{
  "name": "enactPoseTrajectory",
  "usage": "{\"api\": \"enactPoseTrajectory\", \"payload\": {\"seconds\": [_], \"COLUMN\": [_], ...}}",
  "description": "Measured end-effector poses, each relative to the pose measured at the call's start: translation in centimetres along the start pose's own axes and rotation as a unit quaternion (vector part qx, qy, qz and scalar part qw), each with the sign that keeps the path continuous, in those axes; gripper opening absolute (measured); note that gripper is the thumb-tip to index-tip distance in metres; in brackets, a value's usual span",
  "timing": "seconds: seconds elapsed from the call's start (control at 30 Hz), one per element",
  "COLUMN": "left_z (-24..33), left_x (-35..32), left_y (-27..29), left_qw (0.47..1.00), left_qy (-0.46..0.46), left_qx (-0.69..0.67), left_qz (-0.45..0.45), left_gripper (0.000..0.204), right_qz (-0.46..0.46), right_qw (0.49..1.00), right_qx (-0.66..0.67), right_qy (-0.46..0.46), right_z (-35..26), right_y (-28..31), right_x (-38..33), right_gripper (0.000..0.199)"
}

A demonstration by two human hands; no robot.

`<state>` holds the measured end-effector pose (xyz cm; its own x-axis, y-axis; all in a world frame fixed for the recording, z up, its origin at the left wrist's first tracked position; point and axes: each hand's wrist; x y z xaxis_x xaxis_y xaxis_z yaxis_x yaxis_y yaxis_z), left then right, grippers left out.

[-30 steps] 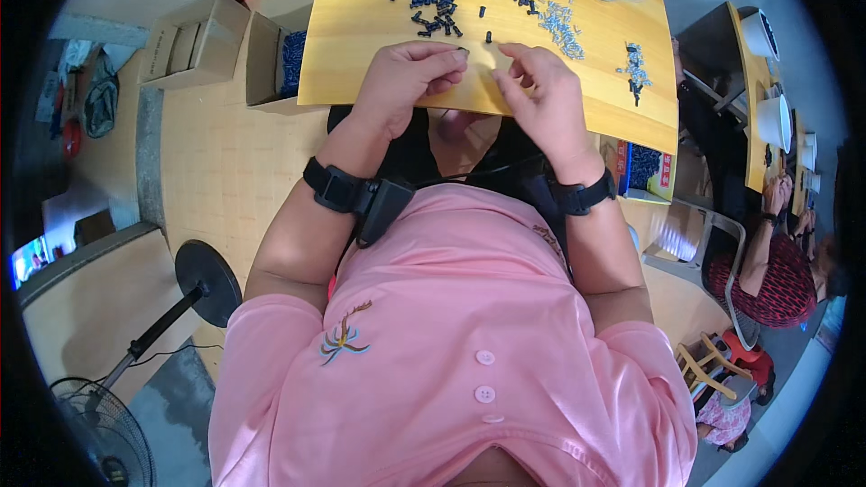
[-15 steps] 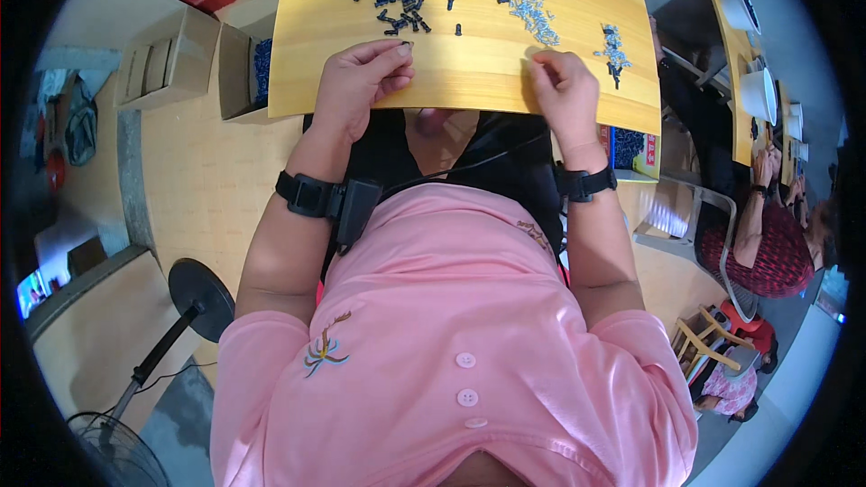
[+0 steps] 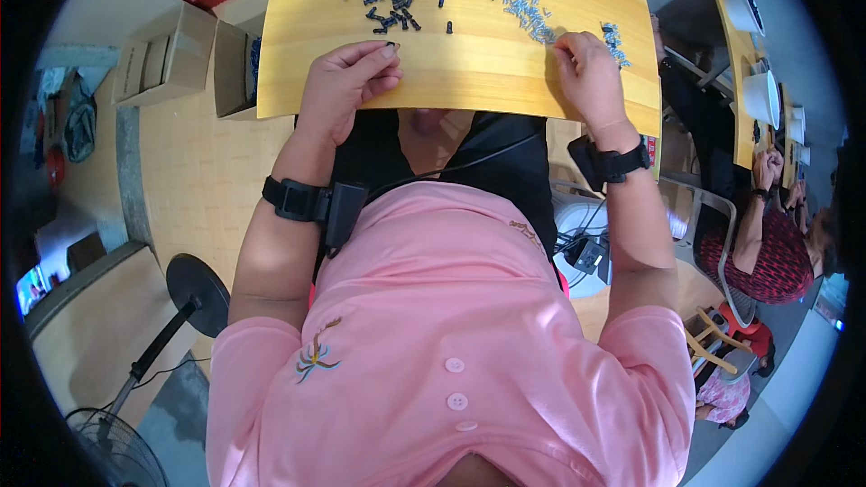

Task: The person picks up a blue plastic piece and a silver metal pin, joins them together by hand, and places the assembled component back onto the table.

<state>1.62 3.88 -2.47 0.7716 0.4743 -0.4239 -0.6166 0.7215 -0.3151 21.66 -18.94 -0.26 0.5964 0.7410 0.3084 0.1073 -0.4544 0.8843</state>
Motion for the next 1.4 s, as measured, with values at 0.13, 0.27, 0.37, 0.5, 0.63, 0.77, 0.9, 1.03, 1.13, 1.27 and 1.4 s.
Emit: {"api": "enactPoseTrajectory", "payload": {"seconds": [0.13,0.27,0.37,0.5,0.63,0.77,0.9,1.03,1.13,1.27,1.4], "left_z": [0.1,-0.1,0.1,0.2,0.1,0.1,0.3,0.4,0.3,0.3,0.2], "left_x": [0.1,0.1,-0.1,0.0,0.0,0.1,0.0,0.0,0.1,0.1,0.0], "left_y": [-0.1,0.2,0.1,-0.1,0.1,0.2,0.1,0.1,0.2,0.2,0.3], "left_qw": [1.000,1.000,1.000,1.000,1.000,1.000,1.000,1.000,1.000,1.000,1.000], "left_qy": [-0.001,-0.002,-0.004,-0.008,-0.002,-0.002,0.003,0.005,0.006,0.005,-0.001], "left_qx": [0.006,0.004,-0.001,0.004,0.002,0.002,0.002,0.000,-0.004,-0.003,-0.009], "left_qz": [-0.003,-0.001,-0.007,-0.013,-0.011,-0.016,-0.015,-0.013,-0.014,-0.015,-0.016], "left_gripper": [0.023,0.025,0.025,0.024,0.023,0.023,0.023,0.024,0.024,0.024,0.024], "right_qz": [-0.011,-0.029,-0.001,0.021,0.032,0.024,0.015,0.004,0.003,0.020,0.010], "right_qw": [1.000,0.997,0.998,0.998,0.999,0.999,0.999,0.998,0.997,0.995,0.995], "right_qx": [0.015,0.067,0.068,0.057,0.031,0.033,0.029,0.057,0.079,0.090,0.097], "right_qy": [0.018,0.025,-0.015,-0.010,-0.004,0.004,0.002,0.008,-0.023,-0.025,-0.029], "right_z": [1.5,0.3,-0.7,-0.5,-0.6,-0.8,-1.1,-1.4,-1.1,-1.1,-2.1], "right_y": [0.9,0.4,-0.7,-1.8,-2.1,-2.3,-2.4,-1.8,-1.5,-1.8,-2.6], "right_x": [0.2,0.2,0.4,0.7,1.0,0.9,0.8,0.6,0.4,0.4,0.5], "right_gripper": [0.007,0.007,0.006,0.007,0.007,0.006,0.006,0.006,0.007,0.009,0.008]}}
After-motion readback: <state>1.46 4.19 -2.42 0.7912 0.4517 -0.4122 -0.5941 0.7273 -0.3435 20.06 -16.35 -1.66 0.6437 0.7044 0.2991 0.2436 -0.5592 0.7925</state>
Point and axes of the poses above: each hand's wrist, its own x-axis towards the middle knuckle, its own y-axis out of the back of the hand, z = x × y
